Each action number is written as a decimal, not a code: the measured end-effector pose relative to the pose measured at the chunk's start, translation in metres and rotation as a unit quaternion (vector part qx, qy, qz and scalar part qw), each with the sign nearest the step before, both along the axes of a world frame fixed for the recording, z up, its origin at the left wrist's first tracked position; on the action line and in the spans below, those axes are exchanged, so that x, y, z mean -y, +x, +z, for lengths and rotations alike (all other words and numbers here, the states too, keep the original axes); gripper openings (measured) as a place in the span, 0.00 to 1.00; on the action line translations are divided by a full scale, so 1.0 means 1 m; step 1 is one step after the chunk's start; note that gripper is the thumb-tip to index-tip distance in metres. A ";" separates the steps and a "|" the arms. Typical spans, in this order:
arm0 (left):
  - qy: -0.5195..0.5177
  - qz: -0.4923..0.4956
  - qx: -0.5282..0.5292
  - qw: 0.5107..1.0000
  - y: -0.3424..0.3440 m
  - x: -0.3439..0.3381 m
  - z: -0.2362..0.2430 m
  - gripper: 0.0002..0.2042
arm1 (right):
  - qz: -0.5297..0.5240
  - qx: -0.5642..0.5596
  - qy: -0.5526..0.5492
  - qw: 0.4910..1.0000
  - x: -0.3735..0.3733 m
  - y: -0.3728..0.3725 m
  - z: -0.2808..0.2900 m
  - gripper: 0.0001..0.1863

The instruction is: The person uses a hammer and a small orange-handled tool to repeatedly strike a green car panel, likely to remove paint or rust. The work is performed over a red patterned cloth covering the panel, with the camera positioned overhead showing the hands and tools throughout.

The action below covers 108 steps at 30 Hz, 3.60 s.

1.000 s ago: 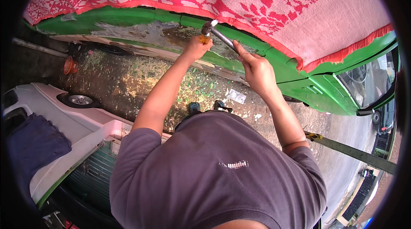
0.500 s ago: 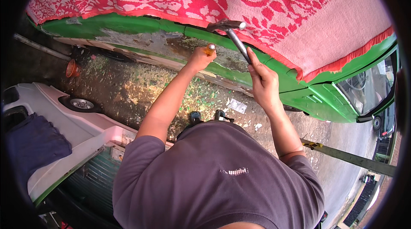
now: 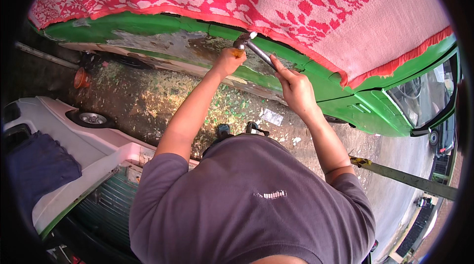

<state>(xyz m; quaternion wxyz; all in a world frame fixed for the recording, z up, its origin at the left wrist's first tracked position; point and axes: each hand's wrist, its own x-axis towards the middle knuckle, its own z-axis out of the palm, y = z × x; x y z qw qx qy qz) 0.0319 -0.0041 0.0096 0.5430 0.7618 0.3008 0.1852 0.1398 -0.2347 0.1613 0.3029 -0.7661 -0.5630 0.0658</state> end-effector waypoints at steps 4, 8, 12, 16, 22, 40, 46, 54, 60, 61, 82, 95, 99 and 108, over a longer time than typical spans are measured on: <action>-0.002 0.007 -0.001 1.000 0.000 0.000 0.004 0.10 | 0.000 -0.096 0.105 0.990 -0.002 -0.004 0.031 0.24; 0.020 -0.005 0.017 1.000 -0.002 0.002 0.002 0.09 | -0.004 -0.036 0.096 0.995 0.002 -0.001 0.009 0.26; 0.044 -0.022 -0.007 0.999 -0.003 0.008 0.000 0.09 | -0.019 -0.001 -0.014 1.000 0.004 -0.009 -0.008 0.24; 0.018 0.002 0.023 1.000 -0.007 0.005 0.005 0.10 | 0.008 -0.113 0.181 0.977 0.006 -0.019 0.005 0.24; 0.042 -0.011 0.012 0.999 -0.005 0.004 -0.005 0.07 | 0.001 -0.033 0.028 0.999 0.004 -0.014 -0.011 0.25; -0.003 -0.001 0.012 1.000 -0.005 0.011 0.009 0.11 | -0.012 0.024 0.007 1.000 0.012 0.004 -0.001 0.24; 0.014 -0.001 -0.005 1.000 -0.006 0.005 0.008 0.10 | 0.024 -0.110 0.126 0.986 0.003 -0.002 0.021 0.24; -0.028 -0.013 0.027 0.999 -0.007 -0.003 -0.006 0.11 | 0.013 -0.043 0.016 0.999 0.004 -0.007 0.005 0.25; -0.009 -0.034 -0.023 0.999 -0.003 -0.006 -0.001 0.10 | 0.008 -0.063 0.084 0.994 -0.001 -0.005 0.005 0.25; -0.023 -0.036 -0.014 0.999 -0.003 -0.006 -0.002 0.10 | 0.008 -0.046 0.053 0.997 -0.003 -0.002 -0.005 0.25; -0.059 -0.010 0.020 0.998 0.001 0.003 0.000 0.10 | -0.012 -0.045 0.044 0.998 0.007 0.008 -0.020 0.23; 0.008 -0.001 -0.024 1.000 -0.006 0.013 0.007 0.11 | 0.008 -0.101 0.214 0.972 0.012 -0.001 -0.022 0.25; 0.019 0.004 -0.046 0.999 -0.002 0.009 0.004 0.11 | -0.020 0.015 0.029 0.999 0.019 -0.005 -0.018 0.25; 0.041 -0.008 -0.026 0.999 -0.001 0.009 0.005 0.14 | -0.065 -0.035 0.116 0.990 0.021 -0.029 -0.017 0.24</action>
